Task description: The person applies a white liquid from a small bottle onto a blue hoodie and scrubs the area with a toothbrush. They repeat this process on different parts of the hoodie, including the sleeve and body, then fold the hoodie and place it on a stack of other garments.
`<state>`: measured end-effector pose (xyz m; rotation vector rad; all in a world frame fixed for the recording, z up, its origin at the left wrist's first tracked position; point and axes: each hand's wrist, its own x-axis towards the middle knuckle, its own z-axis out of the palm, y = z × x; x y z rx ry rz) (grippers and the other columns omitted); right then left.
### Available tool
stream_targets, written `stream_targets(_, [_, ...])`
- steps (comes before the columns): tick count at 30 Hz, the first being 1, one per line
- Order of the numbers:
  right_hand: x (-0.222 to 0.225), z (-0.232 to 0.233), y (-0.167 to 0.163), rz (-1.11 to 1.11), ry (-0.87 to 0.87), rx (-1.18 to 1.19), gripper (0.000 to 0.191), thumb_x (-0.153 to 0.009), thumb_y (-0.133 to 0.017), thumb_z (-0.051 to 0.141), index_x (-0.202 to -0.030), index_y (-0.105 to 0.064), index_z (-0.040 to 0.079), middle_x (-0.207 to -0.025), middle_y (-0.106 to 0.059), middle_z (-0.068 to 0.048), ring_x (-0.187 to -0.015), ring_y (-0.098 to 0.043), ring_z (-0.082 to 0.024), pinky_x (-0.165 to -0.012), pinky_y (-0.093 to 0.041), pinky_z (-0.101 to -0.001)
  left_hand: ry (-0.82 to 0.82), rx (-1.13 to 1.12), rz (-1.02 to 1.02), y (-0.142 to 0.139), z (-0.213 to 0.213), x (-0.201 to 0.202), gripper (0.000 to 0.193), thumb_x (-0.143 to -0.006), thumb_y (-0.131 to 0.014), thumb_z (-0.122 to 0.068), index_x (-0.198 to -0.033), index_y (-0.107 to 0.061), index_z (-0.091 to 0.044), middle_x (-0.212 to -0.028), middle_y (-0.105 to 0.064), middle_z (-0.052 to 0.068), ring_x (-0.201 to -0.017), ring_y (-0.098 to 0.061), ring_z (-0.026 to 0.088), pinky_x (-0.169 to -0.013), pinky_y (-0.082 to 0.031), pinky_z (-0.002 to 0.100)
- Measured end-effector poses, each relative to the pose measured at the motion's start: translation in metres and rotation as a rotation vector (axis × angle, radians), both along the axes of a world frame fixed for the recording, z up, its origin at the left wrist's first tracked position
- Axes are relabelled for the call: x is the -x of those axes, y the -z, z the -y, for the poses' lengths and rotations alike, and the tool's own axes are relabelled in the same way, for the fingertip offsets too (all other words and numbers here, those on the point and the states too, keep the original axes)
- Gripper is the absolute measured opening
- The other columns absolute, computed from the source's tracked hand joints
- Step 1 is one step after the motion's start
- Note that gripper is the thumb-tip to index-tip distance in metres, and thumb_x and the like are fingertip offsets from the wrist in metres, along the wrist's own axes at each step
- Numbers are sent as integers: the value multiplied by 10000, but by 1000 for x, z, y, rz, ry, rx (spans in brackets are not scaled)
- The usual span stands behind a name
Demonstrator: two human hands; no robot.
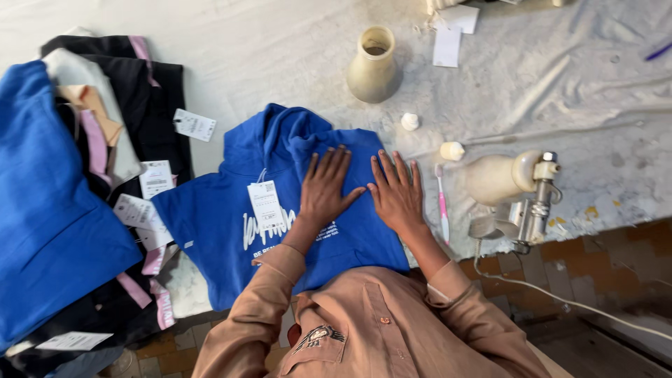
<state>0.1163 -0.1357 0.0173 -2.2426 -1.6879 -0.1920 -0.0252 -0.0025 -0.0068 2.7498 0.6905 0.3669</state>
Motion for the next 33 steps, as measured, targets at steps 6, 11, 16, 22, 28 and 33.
stream_targets(6, [11,50,-5,-123,176,-83,289,-906,-698,114,-1188,-701,53,-1305,-632,-135,-1242,-563,-352,-1027,-472,-485,-44,4,-35,8,0,12,1105,-777,-618,-774,-1529,-408,8,-1592,-404,159,-1489,-338,334,-1239,-202,515])
stream_targets(11, [13,83,-10,-118,429,-69,153,-883,-733,70,-1035,-724,59,-1010,-711,-114,-940,-660,-332,-843,-513,-461,-51,-14,32,13,0,21,1046,-824,-624,-747,-1547,-422,-19,-1615,-405,182,-1484,-364,352,-1253,-224,515])
stream_targets(16, [13,65,-5,-166,467,-247,154,-897,-744,63,-1044,-701,50,-887,-729,-112,-809,-700,-303,-728,-535,-438,-7,51,40,2,48,48,967,-808,-659,-724,-1484,-503,-51,-1555,-427,213,-1443,-387,406,-1210,-249,582])
stream_targets(22, [26,44,-8,-442,652,-389,94,-948,-740,87,-1016,-709,31,-840,-756,-121,-742,-756,-212,-684,-587,-317,467,613,102,-30,79,97,470,-921,-687,-460,-1229,-722,-106,-1259,-703,96,-1247,-626,311,-1142,-399,493])
stream_targets(28, [56,29,-16,-560,610,-351,131,-914,-742,105,-1021,-724,33,-849,-762,-125,-756,-763,-226,-698,-597,-326,134,295,249,-49,37,85,461,-968,-662,-361,-1290,-659,-31,-1268,-666,136,-1154,-613,329,-980,-471,442])
stream_targets(33, [66,-9,-30,-500,623,-438,214,-900,-750,157,-1080,-702,51,-883,-764,-119,-790,-761,-247,-704,-582,-374,46,51,52,-37,15,54,641,-919,-660,-483,-1339,-617,-1,-1291,-596,141,-1064,-554,320,-863,-444,449])
